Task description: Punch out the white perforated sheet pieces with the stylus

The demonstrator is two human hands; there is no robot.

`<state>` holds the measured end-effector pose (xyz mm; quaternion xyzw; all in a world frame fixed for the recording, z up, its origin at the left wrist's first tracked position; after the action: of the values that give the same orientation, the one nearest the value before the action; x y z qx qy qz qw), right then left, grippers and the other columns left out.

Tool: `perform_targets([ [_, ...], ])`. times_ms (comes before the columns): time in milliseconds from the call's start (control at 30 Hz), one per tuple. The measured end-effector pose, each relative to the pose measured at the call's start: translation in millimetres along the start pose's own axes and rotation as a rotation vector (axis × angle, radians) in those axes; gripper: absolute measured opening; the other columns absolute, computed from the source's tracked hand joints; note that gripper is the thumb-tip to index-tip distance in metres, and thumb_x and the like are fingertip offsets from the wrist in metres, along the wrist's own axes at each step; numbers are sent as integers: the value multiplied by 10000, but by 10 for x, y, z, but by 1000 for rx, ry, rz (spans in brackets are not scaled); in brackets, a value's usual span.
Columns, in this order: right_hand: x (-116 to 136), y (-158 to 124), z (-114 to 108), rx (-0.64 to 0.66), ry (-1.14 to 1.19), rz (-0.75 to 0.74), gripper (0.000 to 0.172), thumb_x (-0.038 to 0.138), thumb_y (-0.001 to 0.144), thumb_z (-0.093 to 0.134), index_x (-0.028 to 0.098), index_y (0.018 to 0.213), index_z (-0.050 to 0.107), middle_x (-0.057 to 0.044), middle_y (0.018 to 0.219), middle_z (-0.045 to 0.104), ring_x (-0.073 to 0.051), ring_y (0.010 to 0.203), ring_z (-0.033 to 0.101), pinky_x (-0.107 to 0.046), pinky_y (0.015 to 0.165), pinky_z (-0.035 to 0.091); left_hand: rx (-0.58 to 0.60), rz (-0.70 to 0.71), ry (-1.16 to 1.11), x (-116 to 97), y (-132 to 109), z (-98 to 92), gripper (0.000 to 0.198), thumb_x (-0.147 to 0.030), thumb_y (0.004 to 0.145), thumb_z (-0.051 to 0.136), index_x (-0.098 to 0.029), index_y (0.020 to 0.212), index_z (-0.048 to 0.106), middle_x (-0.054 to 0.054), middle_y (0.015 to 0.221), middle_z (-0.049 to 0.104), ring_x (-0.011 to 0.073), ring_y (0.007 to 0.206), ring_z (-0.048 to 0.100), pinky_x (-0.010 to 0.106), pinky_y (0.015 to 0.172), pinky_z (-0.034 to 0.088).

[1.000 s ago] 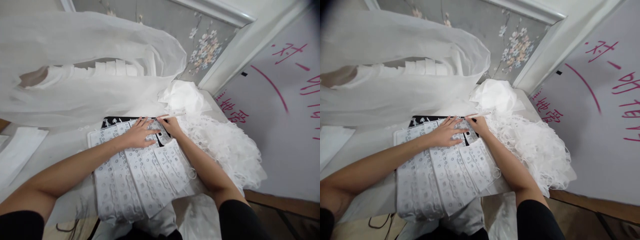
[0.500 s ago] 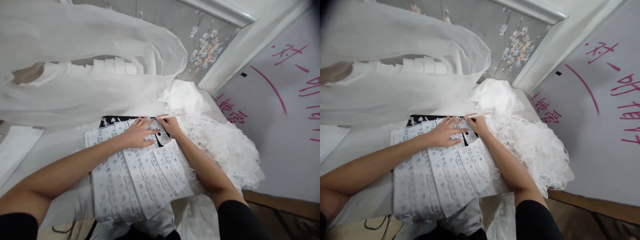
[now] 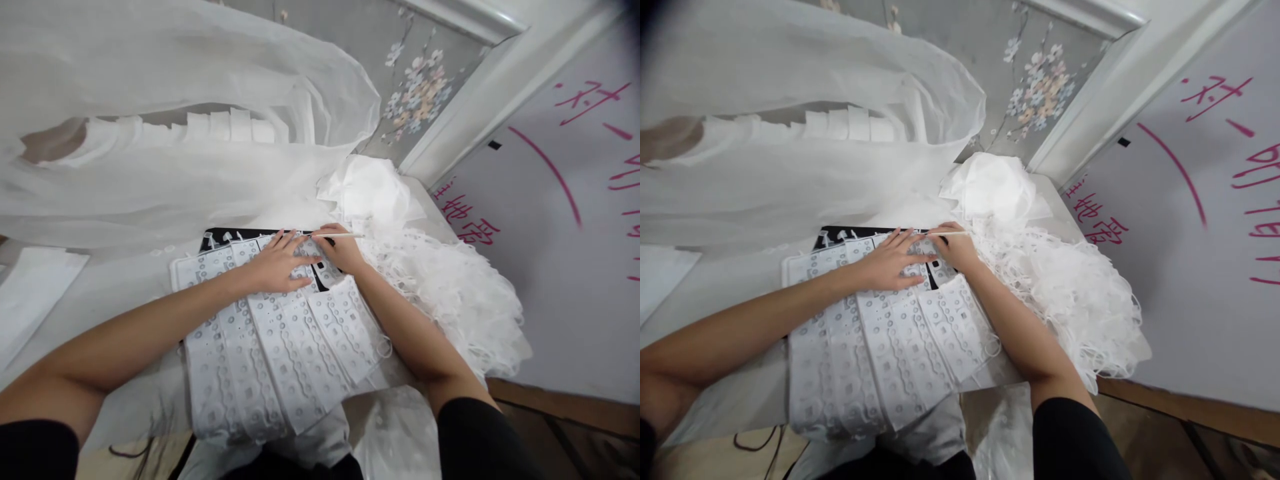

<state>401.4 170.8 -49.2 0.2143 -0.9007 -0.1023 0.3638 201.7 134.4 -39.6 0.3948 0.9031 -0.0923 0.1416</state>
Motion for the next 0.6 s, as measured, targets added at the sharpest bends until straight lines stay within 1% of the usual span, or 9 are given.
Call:
perform_targets([
  [67, 33, -4, 14, 46, -121, -76, 241, 336, 1010, 566, 280, 1061, 795, -31, 1108, 793, -266, 1208, 627, -422, 1073, 475, -5, 6, -4, -1, -3, -1, 582, -648, 954, 530, -456, 1504, 513, -44, 1722, 225, 368, 1608, 40, 584, 1293, 35],
  [167, 62, -11, 27, 97, -275, -150, 271, 326, 1038, 522, 278, 1109, 779, -46, 1104, 785, -259, 1157, 638, -422, 1043, 452, -18, 23, 0, -8, -10, -4, 585, -641, 960, 527, -439, 1509, 514, -26, 1723, 224, 374, 1606, 51, 579, 1294, 33],
  [267, 64, -19, 35, 93, -365, -198, 286, 313, 1046, 501, 265, 1156, 760, -69, 1077, 774, -253, 1107, 642, -410, 1022, 436, -36, 35, 11, -15, -14, -13, 579, -626, 955, 549, -425, 1497, 534, -10, 1724, 222, 382, 1602, 81, 574, 1295, 34],
  [367, 35, -13, 42, 70, -407, -196, 282, 269, 1025, 513, 244, 1177, 749, -81, 1031, 772, -267, 1105, 628, -401, 999, 440, -44, 41, 3, -21, -15, -22, 567, -619, 951, 564, -433, 1486, 543, -18, 1721, 231, 376, 1601, 101, 572, 1296, 37],
  [433, 2, 6, 24, 17, -412, -156, 291, 248, 1024, 493, 230, 1151, 754, -85, 1015, 776, -273, 1095, 625, -402, 993, 450, -43, 41, -4, -23, -16, -23, 561, -622, 956, 554, -438, 1486, 541, -22, 1718, 240, 367, 1603, 98, 571, 1296, 28],
  [500, -37, 29, -23, -78, -375, -87, 315, 252, 1036, 455, 225, 1114, 759, -79, 1054, 779, -266, 1072, 630, -399, 992, 469, -40, 33, -5, -22, -20, -18, 565, -633, 960, 536, -440, 1491, 534, -29, 1717, 243, 359, 1605, 84, 572, 1295, 21],
  [600, -92, 50, -104, -209, -241, 8, 329, 323, 1047, 441, 237, 1091, 756, -58, 1104, 777, -254, 1074, 646, -390, 992, 502, -36, 27, -9, -12, -23, -1, 580, -658, 960, 511, -449, 1501, 518, -43, 1725, 218, 362, 1607, 65, 580, 1291, 32],
])
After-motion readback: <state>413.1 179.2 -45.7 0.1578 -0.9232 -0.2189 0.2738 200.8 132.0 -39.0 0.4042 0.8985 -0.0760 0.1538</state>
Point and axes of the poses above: each hand's wrist, its own y-axis towards the middle knuckle, its own z-axis out of the palm, x = y × z, the point moved 3 cm from there along y, towards the middle knuckle
